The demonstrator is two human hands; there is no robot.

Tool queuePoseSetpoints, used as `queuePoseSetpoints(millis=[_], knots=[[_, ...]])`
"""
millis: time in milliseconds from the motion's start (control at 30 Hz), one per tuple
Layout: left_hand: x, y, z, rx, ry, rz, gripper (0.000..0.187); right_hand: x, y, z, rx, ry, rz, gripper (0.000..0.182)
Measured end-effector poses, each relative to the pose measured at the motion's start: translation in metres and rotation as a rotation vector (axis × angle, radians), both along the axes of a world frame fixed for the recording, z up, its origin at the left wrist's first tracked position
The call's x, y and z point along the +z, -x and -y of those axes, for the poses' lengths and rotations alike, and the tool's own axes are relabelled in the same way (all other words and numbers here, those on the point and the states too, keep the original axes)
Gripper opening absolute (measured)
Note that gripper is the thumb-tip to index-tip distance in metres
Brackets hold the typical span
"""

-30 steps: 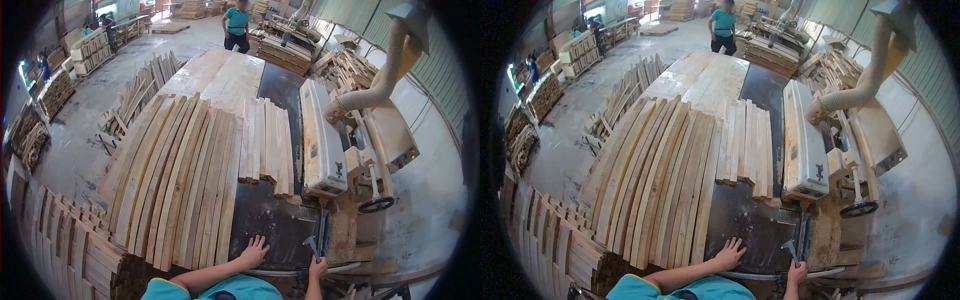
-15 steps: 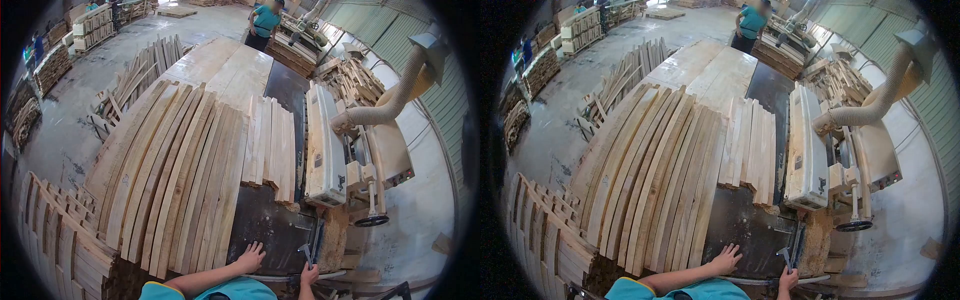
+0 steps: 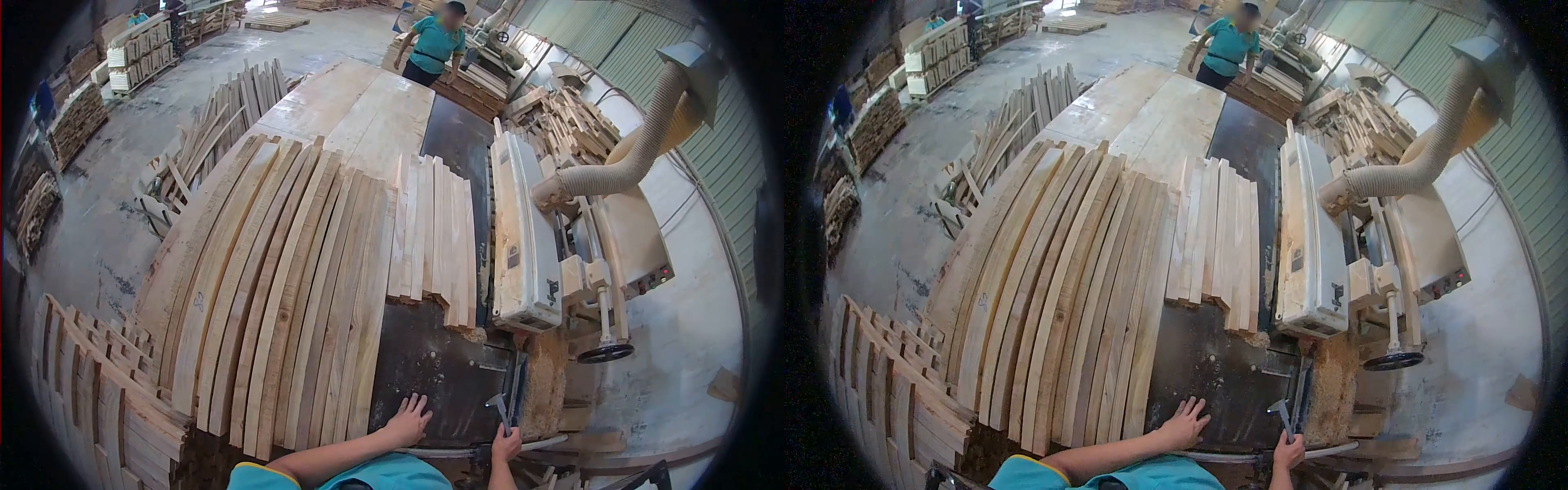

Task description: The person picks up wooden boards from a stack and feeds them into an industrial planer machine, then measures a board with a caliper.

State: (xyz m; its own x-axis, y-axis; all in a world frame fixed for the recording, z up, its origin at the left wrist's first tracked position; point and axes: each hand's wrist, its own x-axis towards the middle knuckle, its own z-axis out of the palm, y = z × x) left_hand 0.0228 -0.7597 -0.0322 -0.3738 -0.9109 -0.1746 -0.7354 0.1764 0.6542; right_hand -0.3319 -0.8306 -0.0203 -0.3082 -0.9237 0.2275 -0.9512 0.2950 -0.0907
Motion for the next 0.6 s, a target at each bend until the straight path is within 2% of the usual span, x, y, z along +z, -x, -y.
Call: queuePoseSetpoints(millis=[300, 400, 467, 567, 600], knots=[[0.000, 0.004, 0.004, -0.036, 0.001, 0.077, 0.072, -0.001, 0.002, 0.001, -0.009, 0.015, 0.017, 0.040], [0.013, 0.000, 0.019, -0.021, -0.058, 0.034, 0.070, 0.002, 0.001, 0.000, -0.026, -0.014, 0.040, 0.041], [0.034, -0.012, 0.040, -0.005, -0.212, -0.066, 0.067, 0.002, 0.001, 0.000, 0.013, 0.029, 0.064, 0.041], [0.033, -0.026, 0.081, 0.047, -0.247, -0.197, 0.064, 0.002, 0.004, 0.001, -0.001, -0.009, 0.040, 0.039], [0.036, -0.033, 0.094, 0.097, -0.113, -0.228, 0.059, 0.002, 0.004, 0.001, -0.006, -0.008, 0.047, 0.039]])
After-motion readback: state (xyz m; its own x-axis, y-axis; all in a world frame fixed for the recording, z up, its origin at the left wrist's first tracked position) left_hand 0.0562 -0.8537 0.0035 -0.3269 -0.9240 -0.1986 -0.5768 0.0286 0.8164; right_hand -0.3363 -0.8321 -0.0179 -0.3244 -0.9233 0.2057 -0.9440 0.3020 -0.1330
